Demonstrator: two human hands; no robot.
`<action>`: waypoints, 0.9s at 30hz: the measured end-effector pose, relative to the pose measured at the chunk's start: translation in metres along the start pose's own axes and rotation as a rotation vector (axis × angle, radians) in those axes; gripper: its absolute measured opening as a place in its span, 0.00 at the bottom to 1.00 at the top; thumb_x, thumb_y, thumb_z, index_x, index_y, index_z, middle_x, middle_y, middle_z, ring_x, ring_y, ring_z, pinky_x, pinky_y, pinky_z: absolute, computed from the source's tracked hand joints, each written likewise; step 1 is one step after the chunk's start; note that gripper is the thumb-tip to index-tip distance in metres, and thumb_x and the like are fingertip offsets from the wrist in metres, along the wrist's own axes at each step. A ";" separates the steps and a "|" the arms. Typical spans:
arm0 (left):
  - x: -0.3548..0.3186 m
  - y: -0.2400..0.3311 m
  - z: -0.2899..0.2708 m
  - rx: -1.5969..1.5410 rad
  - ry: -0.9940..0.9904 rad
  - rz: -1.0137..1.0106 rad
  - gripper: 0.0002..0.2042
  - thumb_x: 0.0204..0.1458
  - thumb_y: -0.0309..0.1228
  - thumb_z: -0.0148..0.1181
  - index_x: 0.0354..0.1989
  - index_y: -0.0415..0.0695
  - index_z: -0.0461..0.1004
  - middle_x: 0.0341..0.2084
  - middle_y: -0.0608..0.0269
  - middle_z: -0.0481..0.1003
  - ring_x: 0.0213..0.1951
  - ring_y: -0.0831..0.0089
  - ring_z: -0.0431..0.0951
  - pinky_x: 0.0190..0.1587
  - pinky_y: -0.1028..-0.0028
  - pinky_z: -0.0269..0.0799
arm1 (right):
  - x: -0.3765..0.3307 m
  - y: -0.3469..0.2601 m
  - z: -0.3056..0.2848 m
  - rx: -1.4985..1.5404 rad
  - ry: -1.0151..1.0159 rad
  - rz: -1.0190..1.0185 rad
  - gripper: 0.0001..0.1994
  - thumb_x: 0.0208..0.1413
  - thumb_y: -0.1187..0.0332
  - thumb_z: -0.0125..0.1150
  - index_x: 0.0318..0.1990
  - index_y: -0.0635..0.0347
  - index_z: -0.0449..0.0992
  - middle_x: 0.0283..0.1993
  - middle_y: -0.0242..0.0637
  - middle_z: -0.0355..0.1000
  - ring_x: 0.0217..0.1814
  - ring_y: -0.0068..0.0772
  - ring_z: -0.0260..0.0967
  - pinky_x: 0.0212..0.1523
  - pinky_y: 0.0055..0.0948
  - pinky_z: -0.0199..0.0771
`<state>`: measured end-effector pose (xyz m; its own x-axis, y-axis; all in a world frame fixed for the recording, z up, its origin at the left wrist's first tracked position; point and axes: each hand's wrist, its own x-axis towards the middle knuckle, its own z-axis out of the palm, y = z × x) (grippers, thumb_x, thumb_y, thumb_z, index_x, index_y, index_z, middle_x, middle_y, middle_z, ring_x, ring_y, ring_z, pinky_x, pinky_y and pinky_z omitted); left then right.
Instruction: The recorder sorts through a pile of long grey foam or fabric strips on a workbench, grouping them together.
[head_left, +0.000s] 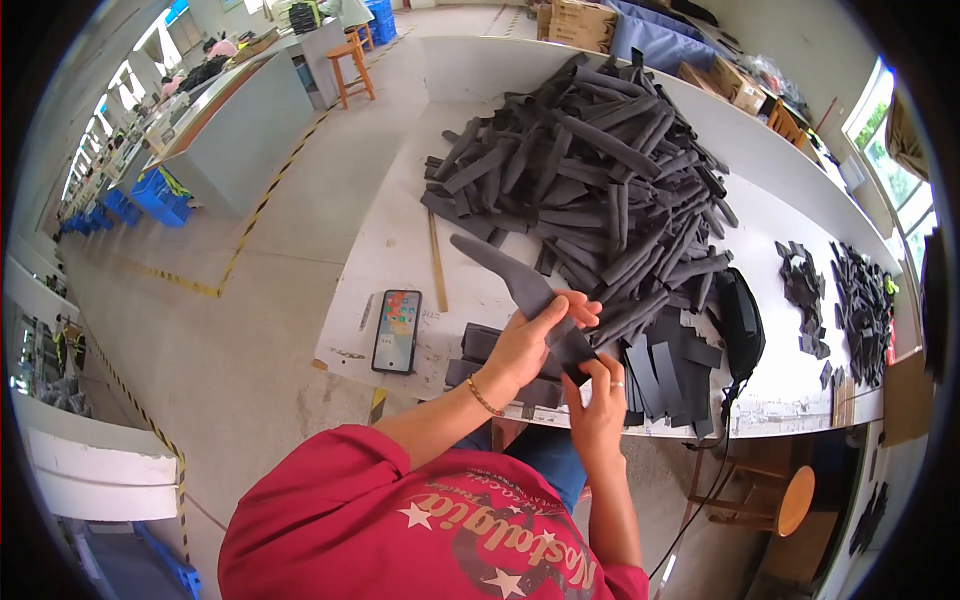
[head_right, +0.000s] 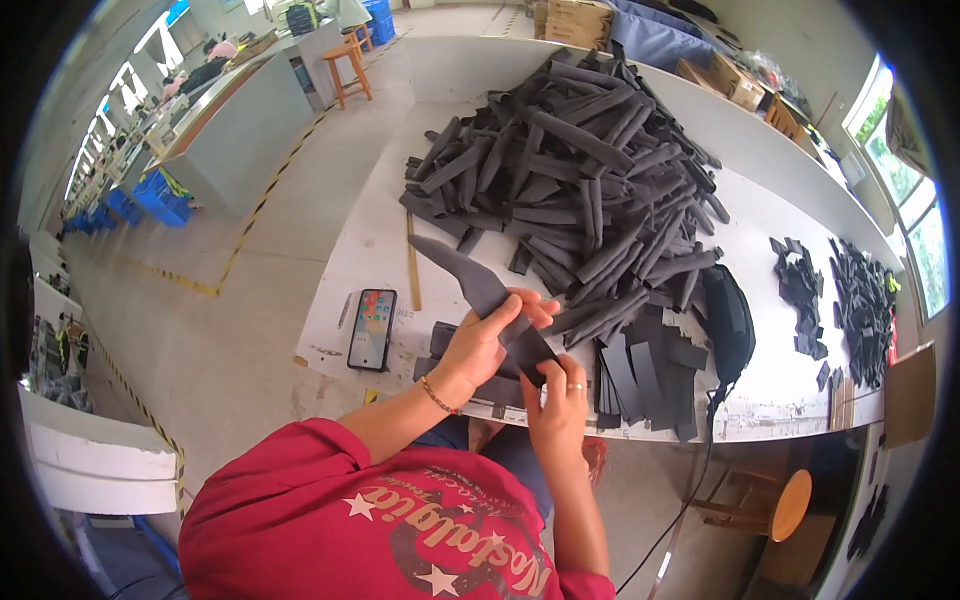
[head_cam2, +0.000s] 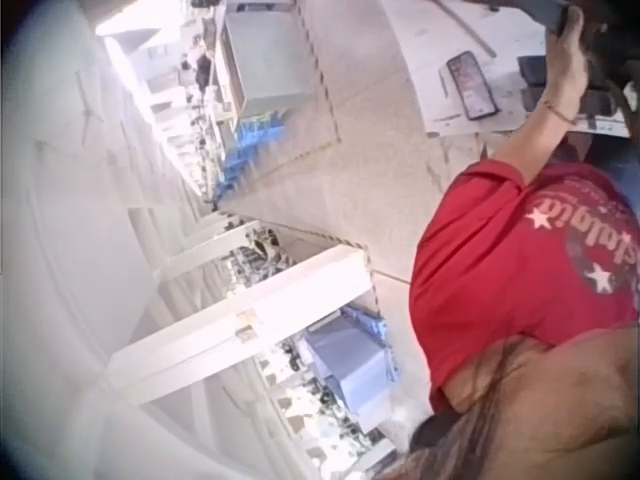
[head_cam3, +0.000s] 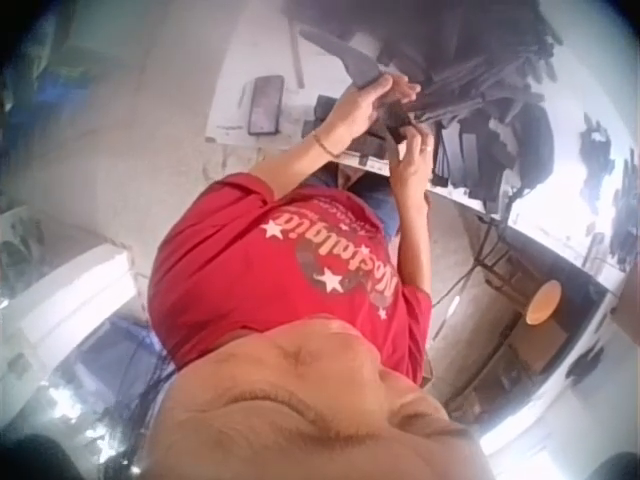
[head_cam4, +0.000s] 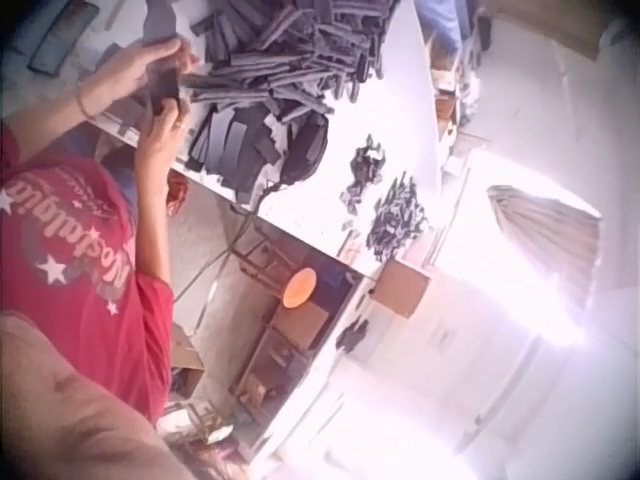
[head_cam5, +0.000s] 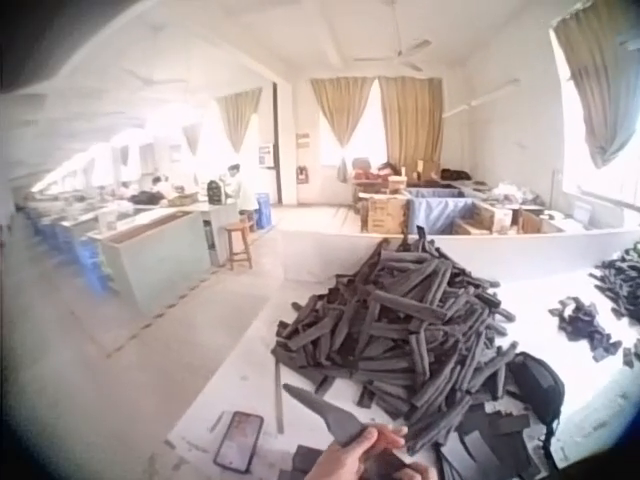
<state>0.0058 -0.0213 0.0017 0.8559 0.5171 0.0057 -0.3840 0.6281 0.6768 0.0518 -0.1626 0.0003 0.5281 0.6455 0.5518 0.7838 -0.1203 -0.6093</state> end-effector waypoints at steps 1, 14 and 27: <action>0.001 0.004 -0.003 0.042 -0.026 0.066 0.12 0.62 0.35 0.53 0.45 0.38 0.73 0.38 0.56 0.78 0.48 0.65 0.76 0.54 0.66 0.69 | -0.004 0.003 -0.004 -0.003 -0.050 0.053 0.11 0.49 0.77 0.65 0.40 0.63 0.70 0.45 0.52 0.68 0.44 0.56 0.69 0.41 0.42 0.71; -0.014 -0.010 -0.001 -0.153 0.014 -0.110 0.15 0.62 0.38 0.54 0.49 0.38 0.72 0.43 0.50 0.77 0.48 0.63 0.77 0.53 0.67 0.71 | 0.001 0.011 -0.004 0.029 -0.081 -0.030 0.10 0.47 0.78 0.67 0.36 0.64 0.73 0.40 0.47 0.69 0.35 0.48 0.71 0.34 0.38 0.72; -0.023 0.008 0.024 -0.155 0.050 0.122 0.14 0.64 0.40 0.49 0.47 0.42 0.71 0.28 0.64 0.74 0.44 0.61 0.79 0.53 0.63 0.70 | 0.017 0.005 -0.009 0.072 0.019 -0.300 0.11 0.40 0.81 0.69 0.30 0.64 0.73 0.35 0.39 0.69 0.29 0.42 0.68 0.26 0.37 0.68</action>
<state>-0.0089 -0.0422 0.0246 0.7830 0.6207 0.0413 -0.5356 0.6389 0.5523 0.0676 -0.1594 0.0116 0.2829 0.6299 0.7234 0.8807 0.1281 -0.4559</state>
